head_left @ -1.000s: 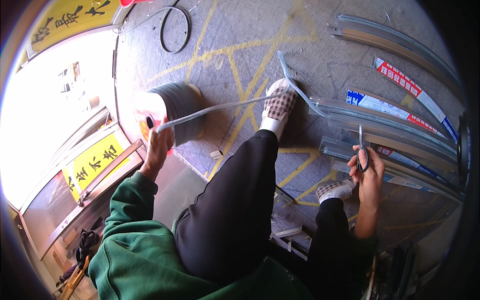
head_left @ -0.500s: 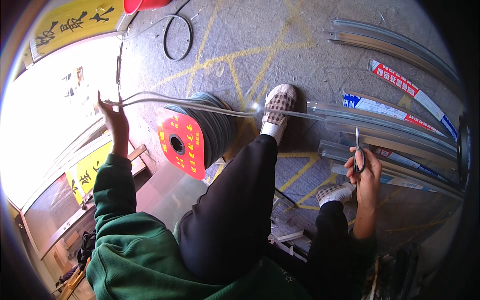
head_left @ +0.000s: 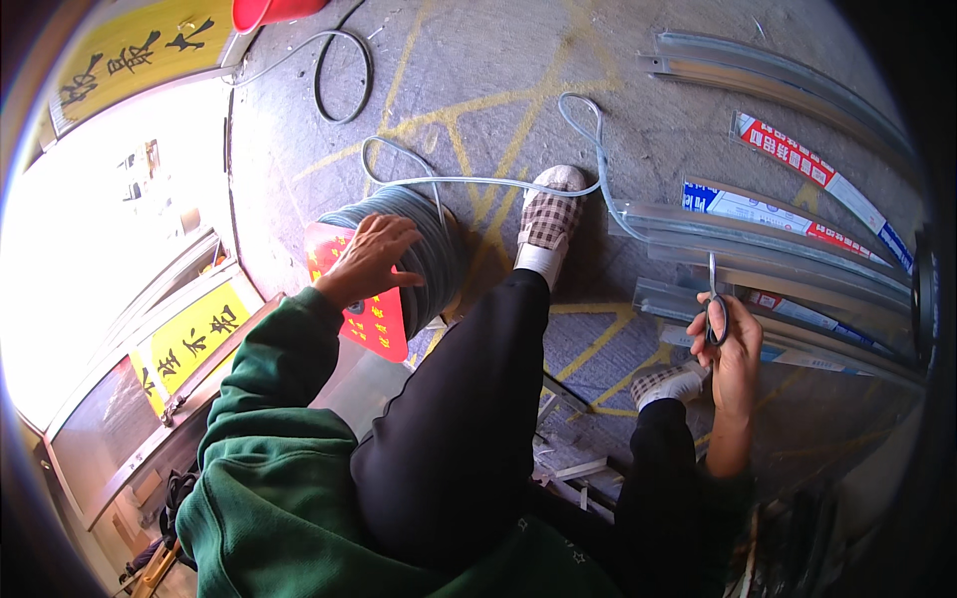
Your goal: The person sits on the floor and uses scissors to cut thin plastic strips from several long metal profiles. They repeatedly pull strips from a spool, align them with the profiles, and cut them to length.
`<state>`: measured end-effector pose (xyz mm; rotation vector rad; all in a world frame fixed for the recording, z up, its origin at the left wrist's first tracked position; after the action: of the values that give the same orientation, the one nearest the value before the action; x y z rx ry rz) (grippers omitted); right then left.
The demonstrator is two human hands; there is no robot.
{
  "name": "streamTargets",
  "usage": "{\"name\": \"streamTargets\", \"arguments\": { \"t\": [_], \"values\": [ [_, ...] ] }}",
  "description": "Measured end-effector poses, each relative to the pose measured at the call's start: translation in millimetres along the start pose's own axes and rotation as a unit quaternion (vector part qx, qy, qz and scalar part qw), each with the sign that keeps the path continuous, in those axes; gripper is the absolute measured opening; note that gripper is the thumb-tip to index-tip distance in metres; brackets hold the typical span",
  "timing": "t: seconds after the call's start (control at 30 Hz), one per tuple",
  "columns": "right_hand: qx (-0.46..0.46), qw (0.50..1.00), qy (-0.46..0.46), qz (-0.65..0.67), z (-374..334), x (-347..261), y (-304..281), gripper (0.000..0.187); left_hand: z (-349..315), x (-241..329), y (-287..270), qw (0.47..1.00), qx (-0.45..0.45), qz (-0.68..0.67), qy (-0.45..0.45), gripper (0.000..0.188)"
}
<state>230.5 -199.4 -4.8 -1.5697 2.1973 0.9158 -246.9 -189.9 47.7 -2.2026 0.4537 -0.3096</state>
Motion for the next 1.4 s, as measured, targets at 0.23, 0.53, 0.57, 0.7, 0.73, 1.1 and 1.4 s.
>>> {"name": "streamTargets", "arguments": {
  "t": [0.23, 0.53, 0.57, 0.7, 0.73, 1.1, 1.4],
  "values": [
    [-0.005, 1.0, 0.004, 0.003, -1, -1, 1, 0.021, -14, -70, 26, 0.999, -0.033, -0.011, -0.016, 0.047],
    [-0.015, 1.0, -0.012, 0.002, -1, 1, -1, 0.02, 6, -94, 38, 0.966, 0.166, 0.087, -0.175, 0.017],
    [-0.015, 1.0, -0.015, 0.005, 0, 1, -1, 0.02, 14, -64, 50, 0.983, 0.107, 0.062, -0.134, 0.011],
    [-0.011, 1.0, -0.016, -0.007, 0, -1, 0, 0.02, 25, 29, 70, 0.989, 0.043, 0.135, -0.045, 0.014],
    [-0.008, 1.0, -0.012, -0.006, 0, -1, 1, 0.02, 22, 42, 78, 0.993, 0.04, 0.081, -0.076, 0.019],
    [-0.009, 1.0, -0.012, -0.017, 0, 3, -1, 0.021, -24, 56, 208, 0.928, -0.109, -0.309, -0.176, 0.037],
    [-0.021, 1.0, -0.011, -0.011, 0, 2, -1, 0.021, 2, 54, 208, 0.991, -0.055, -0.057, -0.111, 0.034]
  ]
}}
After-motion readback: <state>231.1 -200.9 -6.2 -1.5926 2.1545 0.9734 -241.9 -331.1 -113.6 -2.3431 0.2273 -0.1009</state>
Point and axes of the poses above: each hand's wrist, its own z-axis towards the middle knuckle, its own y-axis out of the palm, x = y × z, the point moved 4 cm from there along z, towards the middle knuckle, and after that the axes turned 13 degrees about z, right-handed, at the moved point
